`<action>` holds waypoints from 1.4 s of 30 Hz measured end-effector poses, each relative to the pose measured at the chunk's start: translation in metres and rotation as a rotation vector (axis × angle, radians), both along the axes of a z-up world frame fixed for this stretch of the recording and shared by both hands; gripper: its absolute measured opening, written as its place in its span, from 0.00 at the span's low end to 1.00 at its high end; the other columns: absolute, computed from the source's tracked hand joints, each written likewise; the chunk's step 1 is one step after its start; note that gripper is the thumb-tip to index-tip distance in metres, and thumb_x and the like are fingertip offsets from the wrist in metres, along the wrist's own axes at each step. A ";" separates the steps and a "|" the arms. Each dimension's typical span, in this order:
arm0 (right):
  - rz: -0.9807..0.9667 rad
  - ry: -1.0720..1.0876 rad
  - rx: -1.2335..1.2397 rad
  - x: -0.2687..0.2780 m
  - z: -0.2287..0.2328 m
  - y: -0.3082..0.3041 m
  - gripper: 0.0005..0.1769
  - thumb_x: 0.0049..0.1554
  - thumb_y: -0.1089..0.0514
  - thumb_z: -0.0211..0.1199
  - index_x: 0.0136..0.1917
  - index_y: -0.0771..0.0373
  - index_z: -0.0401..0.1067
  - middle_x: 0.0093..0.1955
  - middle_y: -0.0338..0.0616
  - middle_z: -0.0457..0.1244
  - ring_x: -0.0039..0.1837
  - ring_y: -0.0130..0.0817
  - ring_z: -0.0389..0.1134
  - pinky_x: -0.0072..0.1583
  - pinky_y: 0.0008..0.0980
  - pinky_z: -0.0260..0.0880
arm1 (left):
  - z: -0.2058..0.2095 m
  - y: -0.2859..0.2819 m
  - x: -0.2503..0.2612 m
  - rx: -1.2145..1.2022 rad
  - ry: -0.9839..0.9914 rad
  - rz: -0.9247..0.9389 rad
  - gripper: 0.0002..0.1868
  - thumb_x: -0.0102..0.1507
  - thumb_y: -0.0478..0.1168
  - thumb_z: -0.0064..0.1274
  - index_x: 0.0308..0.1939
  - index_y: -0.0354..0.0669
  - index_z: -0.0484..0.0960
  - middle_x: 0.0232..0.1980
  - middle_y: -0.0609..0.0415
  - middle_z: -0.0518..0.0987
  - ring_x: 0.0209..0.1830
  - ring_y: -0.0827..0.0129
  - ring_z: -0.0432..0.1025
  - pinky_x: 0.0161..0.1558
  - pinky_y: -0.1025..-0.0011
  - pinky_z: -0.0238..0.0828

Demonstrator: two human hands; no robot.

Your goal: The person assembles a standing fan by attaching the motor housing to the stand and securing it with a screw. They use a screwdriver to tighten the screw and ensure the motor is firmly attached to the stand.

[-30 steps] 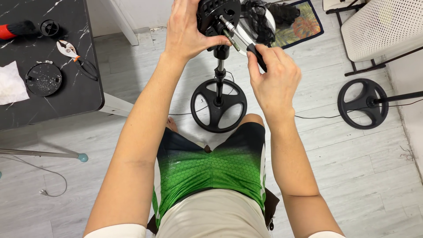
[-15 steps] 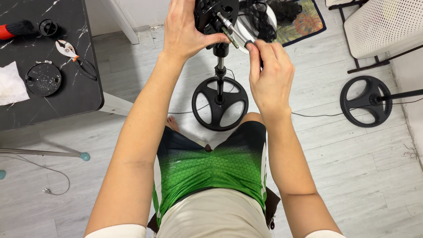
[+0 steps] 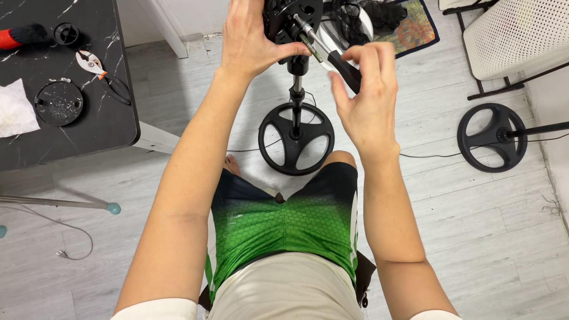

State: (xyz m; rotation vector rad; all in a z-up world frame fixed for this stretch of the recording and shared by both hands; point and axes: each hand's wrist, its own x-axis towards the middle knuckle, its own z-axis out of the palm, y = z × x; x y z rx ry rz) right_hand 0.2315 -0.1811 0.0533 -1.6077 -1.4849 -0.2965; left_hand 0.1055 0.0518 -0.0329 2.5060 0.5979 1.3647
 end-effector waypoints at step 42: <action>0.171 0.343 -0.338 -0.067 -0.011 0.014 0.15 0.63 0.53 0.66 0.41 0.67 0.72 0.34 0.47 0.67 0.31 0.35 0.65 0.35 0.34 0.62 | 0.018 -0.042 -0.055 0.045 0.044 -0.415 0.47 0.54 0.51 0.79 0.69 0.54 0.65 0.78 0.57 0.68 0.82 0.49 0.55 0.76 0.56 0.66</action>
